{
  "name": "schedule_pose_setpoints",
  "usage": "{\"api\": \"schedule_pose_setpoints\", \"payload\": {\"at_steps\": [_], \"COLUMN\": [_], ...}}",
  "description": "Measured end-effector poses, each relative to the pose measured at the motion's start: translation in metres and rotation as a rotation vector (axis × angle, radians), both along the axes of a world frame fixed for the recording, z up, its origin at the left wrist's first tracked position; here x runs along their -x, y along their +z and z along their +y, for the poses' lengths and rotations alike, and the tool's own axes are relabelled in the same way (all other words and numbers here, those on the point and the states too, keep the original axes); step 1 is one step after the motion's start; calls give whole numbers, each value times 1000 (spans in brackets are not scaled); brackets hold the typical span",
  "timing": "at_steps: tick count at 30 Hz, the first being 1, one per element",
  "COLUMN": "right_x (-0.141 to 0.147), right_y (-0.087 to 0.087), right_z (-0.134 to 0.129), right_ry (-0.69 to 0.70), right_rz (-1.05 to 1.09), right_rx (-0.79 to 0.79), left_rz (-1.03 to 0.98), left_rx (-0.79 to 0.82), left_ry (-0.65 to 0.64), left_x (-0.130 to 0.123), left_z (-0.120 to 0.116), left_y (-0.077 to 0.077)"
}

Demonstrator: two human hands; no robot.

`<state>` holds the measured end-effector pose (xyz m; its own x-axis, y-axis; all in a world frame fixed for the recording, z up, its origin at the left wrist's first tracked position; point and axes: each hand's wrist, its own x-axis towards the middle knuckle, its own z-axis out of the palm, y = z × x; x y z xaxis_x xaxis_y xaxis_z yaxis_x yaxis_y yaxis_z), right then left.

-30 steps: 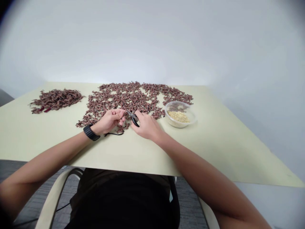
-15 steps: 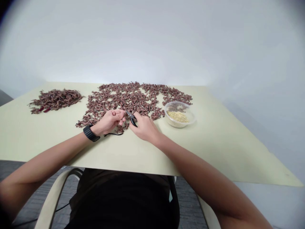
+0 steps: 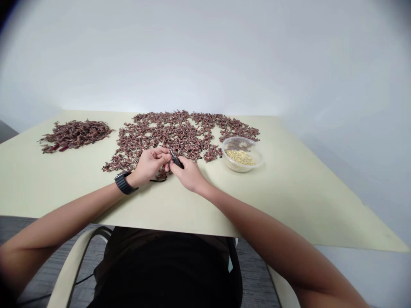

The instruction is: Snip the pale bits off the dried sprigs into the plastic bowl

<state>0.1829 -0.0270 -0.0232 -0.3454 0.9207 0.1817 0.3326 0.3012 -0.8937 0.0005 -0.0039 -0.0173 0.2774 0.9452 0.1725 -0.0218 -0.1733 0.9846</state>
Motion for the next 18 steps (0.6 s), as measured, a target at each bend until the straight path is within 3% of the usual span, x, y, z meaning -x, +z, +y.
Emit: {"api": "schedule_pose_setpoints", "payload": {"at_steps": [6,9,12,14,18], "right_x": [5,6,4,-1,-12], "right_y": [5,13,19,19,14], "right_z": [-5,-9,-10,-8,0], "right_ry": [-21,14,81,87,-71], "right_rz": [83,201,276,225,-90], "right_rx": [131,369,581,511,-43], "left_rz": [151,278,239,136,-11], "left_rx": [-127,-239,-206,-116,2], "left_ry": [74,154,148,88,-22], "left_x": [3,5,5,6,8], "left_z": [-1,-2,0,2,6], "left_y": [-5,-5,-3,-1,1]}}
